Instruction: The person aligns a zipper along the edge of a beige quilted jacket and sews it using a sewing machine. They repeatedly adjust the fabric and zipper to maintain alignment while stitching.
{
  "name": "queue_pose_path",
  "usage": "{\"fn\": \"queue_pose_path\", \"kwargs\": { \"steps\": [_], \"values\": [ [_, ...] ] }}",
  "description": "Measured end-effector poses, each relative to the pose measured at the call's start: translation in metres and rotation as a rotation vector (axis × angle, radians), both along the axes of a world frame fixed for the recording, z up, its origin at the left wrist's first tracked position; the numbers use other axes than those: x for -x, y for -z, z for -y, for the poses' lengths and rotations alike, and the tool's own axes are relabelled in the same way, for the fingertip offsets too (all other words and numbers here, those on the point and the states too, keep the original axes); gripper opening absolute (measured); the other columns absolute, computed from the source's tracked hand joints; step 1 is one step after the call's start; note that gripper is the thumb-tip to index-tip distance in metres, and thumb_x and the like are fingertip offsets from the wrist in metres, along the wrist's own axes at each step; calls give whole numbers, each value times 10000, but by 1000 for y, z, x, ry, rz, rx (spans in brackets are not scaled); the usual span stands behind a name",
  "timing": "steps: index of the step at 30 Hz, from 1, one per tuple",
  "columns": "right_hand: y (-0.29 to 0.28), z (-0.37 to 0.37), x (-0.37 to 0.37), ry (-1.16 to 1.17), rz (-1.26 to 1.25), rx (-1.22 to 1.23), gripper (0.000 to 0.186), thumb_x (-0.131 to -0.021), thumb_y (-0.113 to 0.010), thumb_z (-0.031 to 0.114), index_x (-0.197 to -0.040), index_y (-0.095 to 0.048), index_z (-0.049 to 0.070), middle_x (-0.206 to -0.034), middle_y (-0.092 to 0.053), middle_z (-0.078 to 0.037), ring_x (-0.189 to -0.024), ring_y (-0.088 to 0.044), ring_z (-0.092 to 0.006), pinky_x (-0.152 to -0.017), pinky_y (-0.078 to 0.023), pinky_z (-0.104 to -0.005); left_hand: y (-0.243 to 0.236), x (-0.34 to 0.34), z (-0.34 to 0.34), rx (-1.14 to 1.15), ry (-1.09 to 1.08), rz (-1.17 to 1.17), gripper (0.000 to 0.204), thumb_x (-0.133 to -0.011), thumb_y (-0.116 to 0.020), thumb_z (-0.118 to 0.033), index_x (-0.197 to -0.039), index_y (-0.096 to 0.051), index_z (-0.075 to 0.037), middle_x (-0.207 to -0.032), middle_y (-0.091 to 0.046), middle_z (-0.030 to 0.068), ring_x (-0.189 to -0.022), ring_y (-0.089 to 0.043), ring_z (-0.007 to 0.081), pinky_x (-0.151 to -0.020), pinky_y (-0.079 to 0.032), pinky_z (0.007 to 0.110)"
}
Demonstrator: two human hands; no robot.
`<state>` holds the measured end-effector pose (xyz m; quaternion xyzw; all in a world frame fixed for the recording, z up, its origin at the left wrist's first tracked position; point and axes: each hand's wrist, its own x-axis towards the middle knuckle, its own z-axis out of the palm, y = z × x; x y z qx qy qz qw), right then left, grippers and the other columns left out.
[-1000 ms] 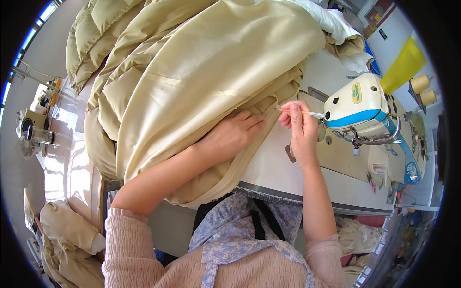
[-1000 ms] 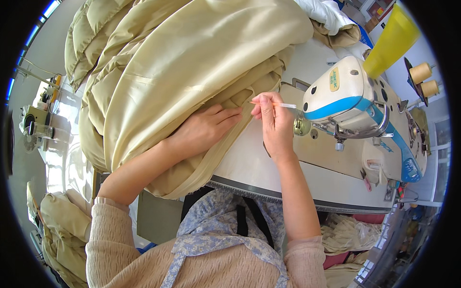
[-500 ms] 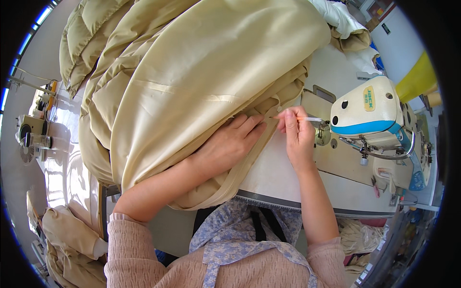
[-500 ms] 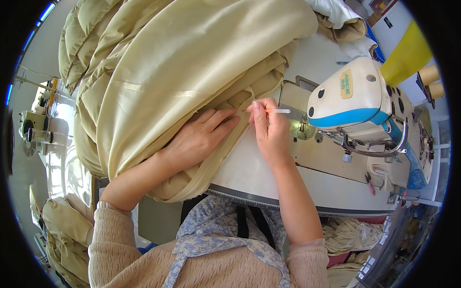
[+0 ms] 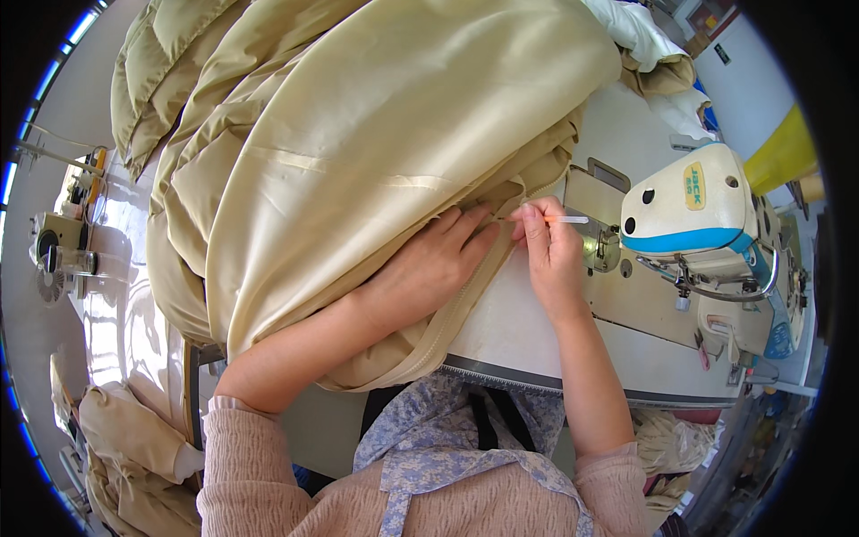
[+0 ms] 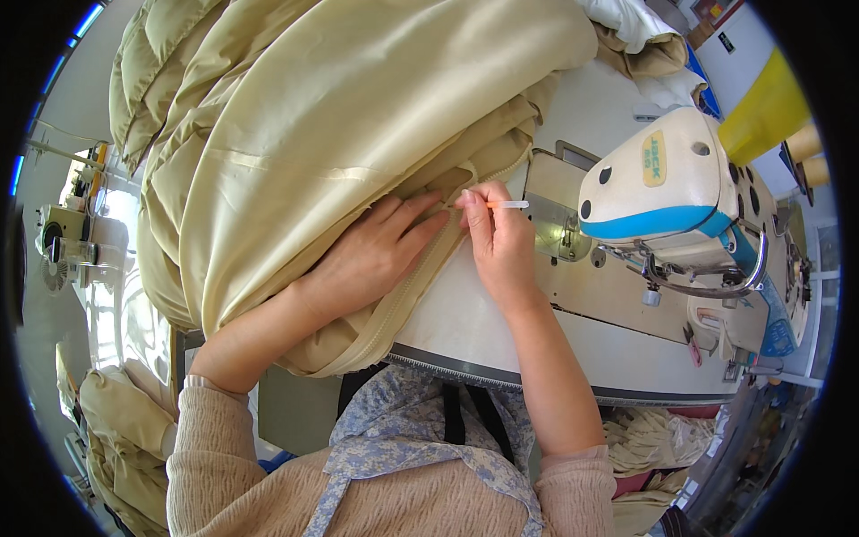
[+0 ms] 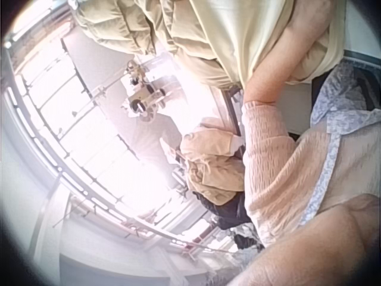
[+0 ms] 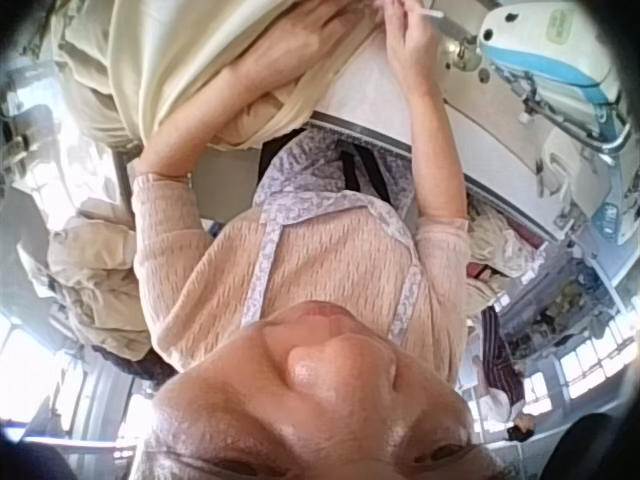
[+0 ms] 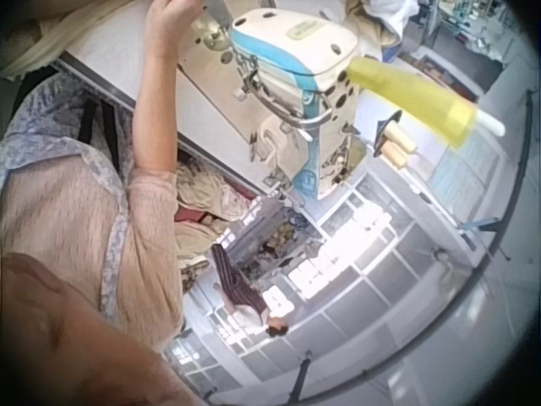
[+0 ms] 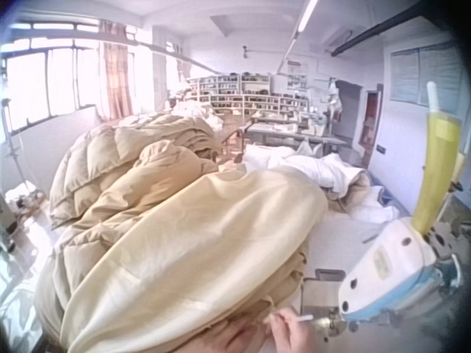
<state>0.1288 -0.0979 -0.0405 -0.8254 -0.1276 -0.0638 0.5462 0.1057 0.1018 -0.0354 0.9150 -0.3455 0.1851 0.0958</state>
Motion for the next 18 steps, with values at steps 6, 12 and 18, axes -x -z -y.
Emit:
{"fn": "queue_pose_path", "kwargs": {
  "steps": [6,12,18],
  "values": [
    [-2,-2,0,8,17,28,235,-1102,-522,207,-995,-617,20,-788,-627,-32,-727,-599,-109,-698,-498,-269,0,1,1,32,5,-48,442,-866,-672,-131,-1297,-633,-40,-1356,-606,144,-1115,-596,283,-984,-502,398],
    [-3,-1,1,8,-18,-8,233,-1099,-532,203,-988,-625,20,-788,-641,-36,-717,-600,-106,-674,-494,-266,1,2,3,46,4,-42,419,-849,-689,-116,-1262,-652,-54,-1339,-621,132,-1096,-611,281,-963,-517,397],
    [6,13,10,-20,48,-343,203,-1102,-526,191,-1071,-615,11,-920,-684,-51,-791,-615,-91,-725,-503,-243,0,-2,0,182,44,-72,347,-902,-678,-117,-1243,-659,-55,-1267,-666,136,-1087,-647,291,-944,-530,408]
  ]
}}
